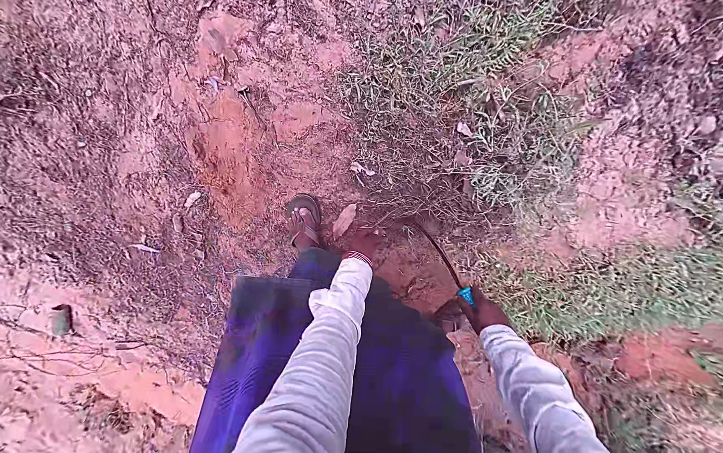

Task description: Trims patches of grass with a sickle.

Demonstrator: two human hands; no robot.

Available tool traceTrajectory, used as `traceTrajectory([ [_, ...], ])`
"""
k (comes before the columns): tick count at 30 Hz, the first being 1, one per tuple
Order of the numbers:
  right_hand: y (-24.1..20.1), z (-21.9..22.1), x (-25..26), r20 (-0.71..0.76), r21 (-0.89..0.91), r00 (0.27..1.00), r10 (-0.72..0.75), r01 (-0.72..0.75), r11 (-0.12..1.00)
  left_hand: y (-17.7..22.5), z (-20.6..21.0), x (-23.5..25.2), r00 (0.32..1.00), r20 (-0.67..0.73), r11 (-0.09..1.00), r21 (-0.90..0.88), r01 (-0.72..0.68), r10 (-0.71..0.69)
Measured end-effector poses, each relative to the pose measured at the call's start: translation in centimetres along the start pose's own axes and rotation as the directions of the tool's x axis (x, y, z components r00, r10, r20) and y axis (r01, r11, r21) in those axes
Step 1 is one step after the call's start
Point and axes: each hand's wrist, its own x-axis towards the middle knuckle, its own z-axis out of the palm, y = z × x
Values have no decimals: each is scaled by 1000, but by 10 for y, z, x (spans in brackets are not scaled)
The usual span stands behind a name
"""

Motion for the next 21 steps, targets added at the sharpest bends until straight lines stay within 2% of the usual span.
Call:
traceTrajectory([
  [3, 82, -4, 19, -173, 64, 983, 60, -49, 997, -55, 47, 25, 990, -137, 993, -115, -30, 14],
  [5, 138, 5, 23, -300, 127, 949, 100, -64, 990, -92, 77, 36, 983, -177, 999, 15, -37, 39],
  [7, 179, 18, 24, -430, 244, 894, 127, -20, 970, -112, 108, 42, 968, -243, 988, 151, -21, 58],
  [10, 207, 51, 10, -563, 443, 810, 161, 132, 887, -143, 145, 59, 887, -431, 969, 237, -66, 166],
  [11, 210, 63, 3, -592, 447, 796, 121, 200, 872, -146, 152, 58, 857, -482, 972, 223, -80, 181],
  [13, 211, 84, 4, -638, 321, 764, -91, 371, 871, -138, 159, 50, 796, -572, 979, 162, -123, 195],
  [14, 209, 89, 7, -594, 246, 776, -211, 425, 871, -139, 158, 49, 772, -604, 980, 132, -146, 197],
  [15, 208, 87, 11, -477, 192, 823, -309, 441, 877, -142, 155, 47, 763, -612, 978, 126, -164, 207],
  [16, 205, 76, 18, -295, 154, 886, -358, 414, 897, -151, 152, 54, 728, -640, 968, 128, -215, 246],
  [17, 201, 61, 27, -128, 87, 926, -355, 367, 926, -157, 148, 56, 703, -655, 959, 144, -244, 277],
  [18, 201, 48, 37, -32, 9, 943, -331, 332, 943, -156, 143, 53, 701, -656, 958, 147, -245, 280],
  [19, 206, 35, 46, 3, -54, 956, -293, 292, 955, -150, 135, 45, 713, -657, 969, 132, -211, 245],
  [21, 238, 19, 52, -100, -72, 971, -217, 211, 975, -141, 114, 36, 738, -649, 981, 87, -171, 186],
])
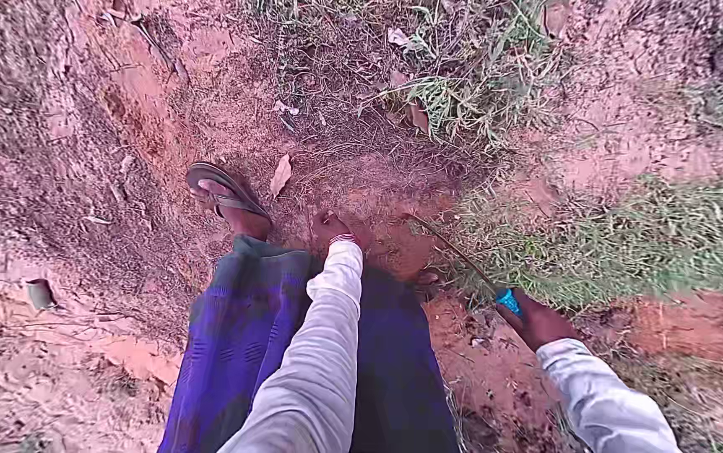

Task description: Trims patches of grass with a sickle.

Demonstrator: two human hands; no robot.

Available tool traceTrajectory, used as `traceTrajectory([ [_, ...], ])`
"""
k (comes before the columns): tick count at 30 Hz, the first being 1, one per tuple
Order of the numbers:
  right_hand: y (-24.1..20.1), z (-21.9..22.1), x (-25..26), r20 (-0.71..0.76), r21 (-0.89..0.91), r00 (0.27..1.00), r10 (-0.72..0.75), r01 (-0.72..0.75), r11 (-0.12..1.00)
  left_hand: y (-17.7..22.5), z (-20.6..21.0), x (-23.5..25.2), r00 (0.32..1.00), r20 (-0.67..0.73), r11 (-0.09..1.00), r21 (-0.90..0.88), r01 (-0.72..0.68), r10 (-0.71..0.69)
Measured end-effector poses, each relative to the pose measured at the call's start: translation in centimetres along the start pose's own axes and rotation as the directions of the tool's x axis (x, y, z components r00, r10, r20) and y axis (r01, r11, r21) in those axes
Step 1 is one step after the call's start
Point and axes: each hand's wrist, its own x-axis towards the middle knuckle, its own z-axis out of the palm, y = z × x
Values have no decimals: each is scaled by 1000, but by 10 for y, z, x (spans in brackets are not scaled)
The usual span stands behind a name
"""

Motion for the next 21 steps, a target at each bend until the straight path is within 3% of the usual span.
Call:
traceTrajectory([
  [2, 45, -4, -11, -221, 78, 969, 108, -93, 993, 1, -12, 14, 1000, -15, 999, -54, 9, -10],
  [5, 85, -1, -38, -357, 167, 893, 275, -229, 959, 11, -22, 16, 994, -43, 982, -168, 89, -98],
  [7, 66, 18, -57, -405, 216, 867, 290, -217, 952, 13, -22, 17, 987, -50, 974, -174, 144, -155],
  [9, 28, 42, -73, -412, 391, 851, 325, -157, 907, 3, -20, 18, 977, 103, 981, -47, 191, -185],
  [11, -6, 62, -77, -421, 555, 832, 360, -77, 828, -1, -13, 9, 909, 392, 978, 197, 69, -143],
  [14, -43, 83, -64, -471, 649, 824, 315, 82, 756, 8, 8, -9, 745, 667, 861, 390, -328, -18],
  [16, -55, 91, -56, -497, 619, 834, 239, 147, 772, 1, 28, -18, 726, 687, 789, 422, -446, 42],
  [18, -54, 86, -42, -452, 537, 881, 136, 147, 831, -10, 46, -29, 719, 695, 731, 486, -478, 8],
  [21, -32, 56, -28, -229, 244, 967, 107, -49, 969, -31, 46, -44, 670, 742, 757, 424, -497, 25],
])
